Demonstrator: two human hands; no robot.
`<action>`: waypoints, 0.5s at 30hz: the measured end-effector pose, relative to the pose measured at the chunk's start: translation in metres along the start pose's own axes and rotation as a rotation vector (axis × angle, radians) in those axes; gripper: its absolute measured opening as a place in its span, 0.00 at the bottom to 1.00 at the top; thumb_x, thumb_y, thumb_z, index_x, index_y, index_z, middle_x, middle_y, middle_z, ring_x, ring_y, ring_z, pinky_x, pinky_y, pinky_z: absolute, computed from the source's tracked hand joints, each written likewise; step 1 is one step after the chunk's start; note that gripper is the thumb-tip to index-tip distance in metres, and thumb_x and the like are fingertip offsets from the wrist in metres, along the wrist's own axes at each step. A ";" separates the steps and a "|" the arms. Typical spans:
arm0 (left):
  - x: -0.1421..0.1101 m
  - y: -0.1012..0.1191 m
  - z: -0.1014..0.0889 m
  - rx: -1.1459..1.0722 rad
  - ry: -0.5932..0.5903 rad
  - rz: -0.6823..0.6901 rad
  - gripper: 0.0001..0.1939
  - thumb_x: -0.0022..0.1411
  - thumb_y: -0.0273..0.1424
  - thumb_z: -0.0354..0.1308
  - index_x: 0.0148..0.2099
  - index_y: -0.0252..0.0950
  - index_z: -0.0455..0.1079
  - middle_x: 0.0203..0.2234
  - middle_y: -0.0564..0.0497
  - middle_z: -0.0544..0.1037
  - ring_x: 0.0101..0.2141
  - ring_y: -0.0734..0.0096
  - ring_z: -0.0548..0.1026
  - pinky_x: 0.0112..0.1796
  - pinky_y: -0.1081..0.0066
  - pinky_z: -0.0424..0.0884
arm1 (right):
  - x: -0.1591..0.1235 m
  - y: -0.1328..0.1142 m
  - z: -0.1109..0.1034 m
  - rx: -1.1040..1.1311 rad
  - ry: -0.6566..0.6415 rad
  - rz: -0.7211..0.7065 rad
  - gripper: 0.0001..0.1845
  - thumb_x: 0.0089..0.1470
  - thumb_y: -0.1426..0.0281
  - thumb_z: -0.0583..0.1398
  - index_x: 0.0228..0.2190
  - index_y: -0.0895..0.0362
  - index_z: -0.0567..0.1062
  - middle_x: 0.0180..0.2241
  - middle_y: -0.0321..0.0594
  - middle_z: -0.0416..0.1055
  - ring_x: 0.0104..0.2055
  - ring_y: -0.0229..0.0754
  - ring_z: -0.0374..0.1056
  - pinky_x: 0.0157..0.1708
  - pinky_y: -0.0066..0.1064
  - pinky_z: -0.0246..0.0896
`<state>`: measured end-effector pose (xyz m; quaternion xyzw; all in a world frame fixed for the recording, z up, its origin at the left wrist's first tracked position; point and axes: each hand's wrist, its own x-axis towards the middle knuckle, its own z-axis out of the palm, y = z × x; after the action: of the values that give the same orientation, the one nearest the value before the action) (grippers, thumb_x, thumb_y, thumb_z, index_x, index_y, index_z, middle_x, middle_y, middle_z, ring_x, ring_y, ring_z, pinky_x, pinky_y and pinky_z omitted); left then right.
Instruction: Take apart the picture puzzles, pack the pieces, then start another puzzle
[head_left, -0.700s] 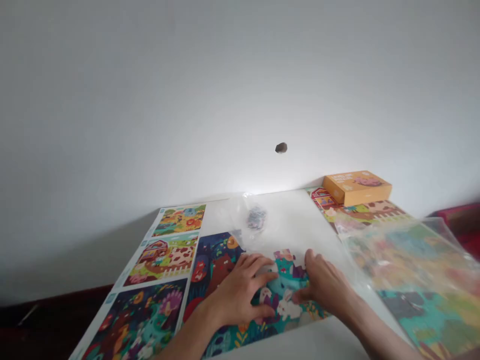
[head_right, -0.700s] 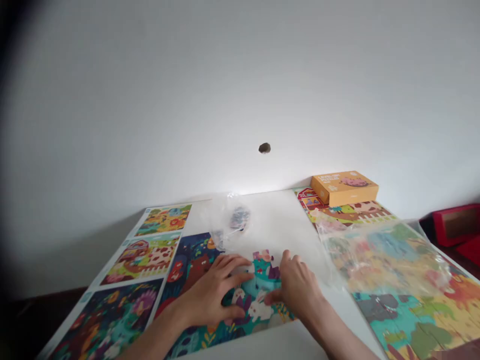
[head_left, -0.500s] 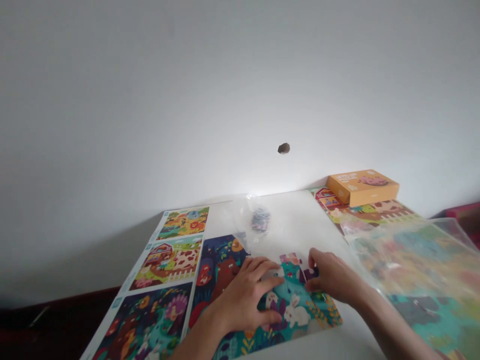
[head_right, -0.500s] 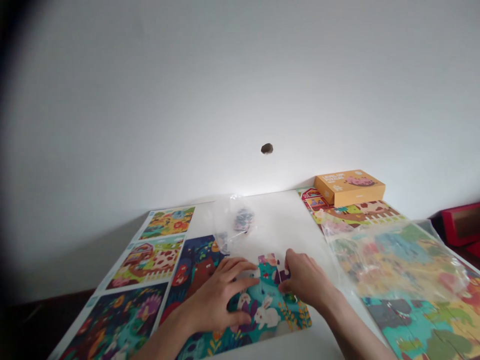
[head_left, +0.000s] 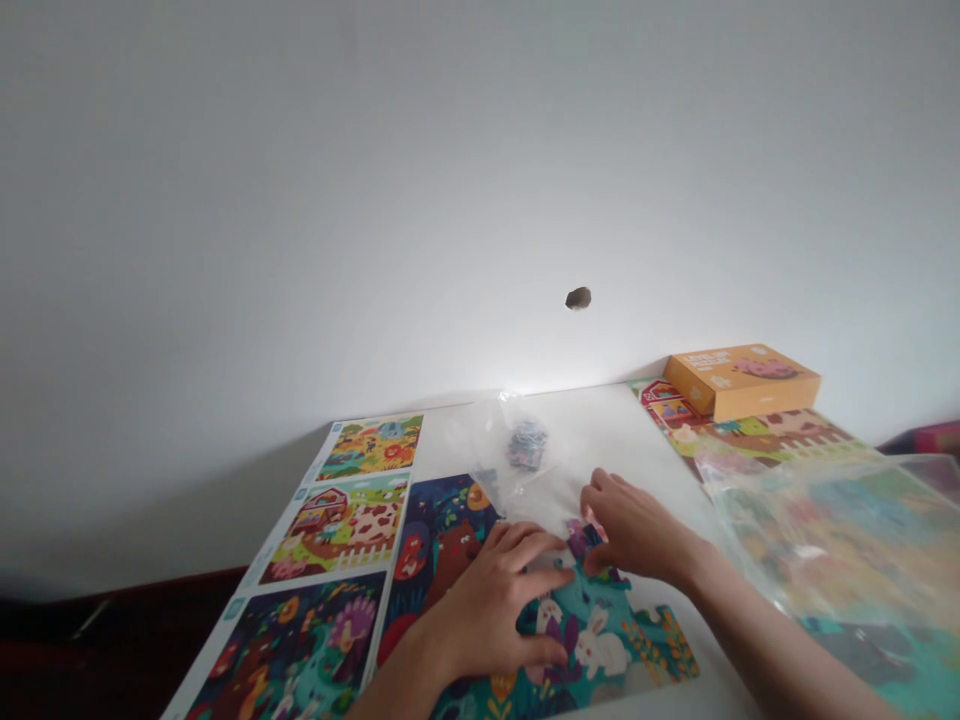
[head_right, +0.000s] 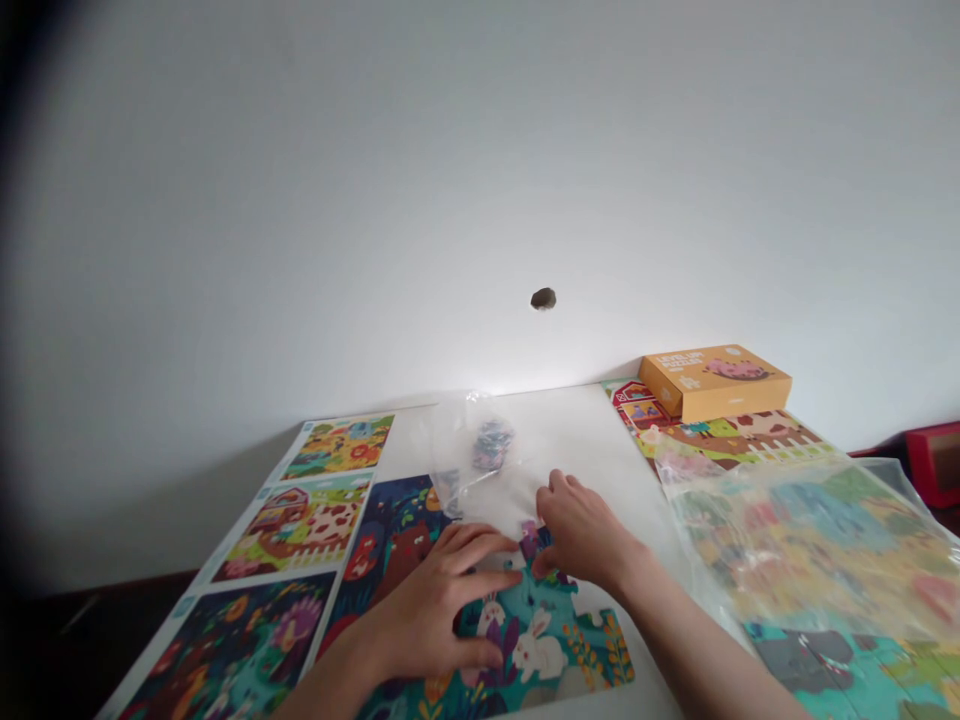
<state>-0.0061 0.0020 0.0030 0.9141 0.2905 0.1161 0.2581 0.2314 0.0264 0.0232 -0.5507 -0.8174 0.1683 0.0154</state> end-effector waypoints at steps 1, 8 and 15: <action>0.000 0.000 0.000 -0.004 0.001 -0.002 0.33 0.50 0.52 0.65 0.57 0.51 0.69 0.57 0.51 0.68 0.57 0.52 0.61 0.59 0.54 0.55 | -0.001 0.002 0.001 0.039 -0.009 -0.007 0.24 0.38 0.60 0.71 0.37 0.59 0.75 0.39 0.46 0.70 0.42 0.50 0.68 0.40 0.35 0.61; 0.004 0.001 -0.002 0.002 -0.016 -0.033 0.34 0.48 0.51 0.67 0.57 0.48 0.70 0.57 0.48 0.67 0.56 0.50 0.62 0.58 0.53 0.57 | -0.002 0.021 0.000 0.435 -0.038 -0.088 0.18 0.42 0.66 0.68 0.37 0.57 0.75 0.33 0.36 0.71 0.33 0.39 0.65 0.33 0.27 0.58; 0.004 0.001 0.003 0.002 0.032 -0.016 0.35 0.48 0.51 0.67 0.56 0.43 0.71 0.52 0.46 0.72 0.55 0.50 0.63 0.57 0.54 0.58 | -0.001 0.018 0.006 0.740 0.046 -0.254 0.10 0.50 0.66 0.65 0.29 0.61 0.74 0.27 0.34 0.67 0.26 0.33 0.58 0.25 0.24 0.52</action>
<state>-0.0017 0.0023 0.0009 0.9099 0.3021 0.1286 0.2536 0.2463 0.0296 0.0127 -0.4060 -0.7626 0.4361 0.2517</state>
